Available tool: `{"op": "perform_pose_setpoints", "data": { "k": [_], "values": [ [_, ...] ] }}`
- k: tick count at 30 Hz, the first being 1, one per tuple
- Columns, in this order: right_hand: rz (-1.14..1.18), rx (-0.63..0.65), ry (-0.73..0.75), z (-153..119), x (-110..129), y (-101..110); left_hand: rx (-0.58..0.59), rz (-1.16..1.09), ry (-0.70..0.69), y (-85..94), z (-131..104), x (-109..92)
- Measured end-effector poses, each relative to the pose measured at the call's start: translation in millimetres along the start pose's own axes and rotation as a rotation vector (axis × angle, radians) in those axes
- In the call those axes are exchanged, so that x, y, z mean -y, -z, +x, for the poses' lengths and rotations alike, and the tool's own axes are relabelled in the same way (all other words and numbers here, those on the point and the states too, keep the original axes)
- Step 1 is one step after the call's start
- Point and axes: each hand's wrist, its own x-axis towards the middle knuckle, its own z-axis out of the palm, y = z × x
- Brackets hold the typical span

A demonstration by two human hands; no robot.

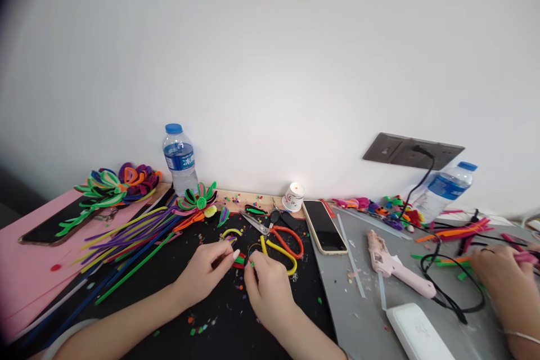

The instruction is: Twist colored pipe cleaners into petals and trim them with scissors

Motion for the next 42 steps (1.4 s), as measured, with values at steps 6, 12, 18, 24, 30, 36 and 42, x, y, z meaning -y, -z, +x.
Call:
{"op": "perform_pose_setpoints", "data": {
  "k": [6,12,18,24,30,36,42],
  "values": [
    [-0.059,0.012,-0.014,-0.3,0.4,-6.8,-0.001,0.117,-0.024,-6.8,-3.9,3.9],
    [-0.077,0.016,-0.024,0.2,2.0,-5.4,-0.033,0.165,-0.025,-7.3,-4.5,4.8],
    [-0.059,0.019,-0.046,2.2,1.9,1.6,-0.06,0.124,0.019,-4.3,-2.5,3.6],
    [-0.047,0.008,-0.013,2.4,0.1,-0.2,-0.031,0.031,0.051,-2.4,-0.8,0.8],
    [-0.005,0.034,0.0,3.1,-3.4,-0.7,0.024,-0.048,0.069,-2.6,0.0,-1.1],
    [0.052,0.053,0.011,4.4,-1.3,0.1,0.033,-0.12,0.099,-3.3,-1.9,-3.7],
    [0.092,0.057,-0.005,3.4,-3.1,-1.7,0.05,-0.228,0.164,-4.6,-2.5,-7.0]
  ]
}}
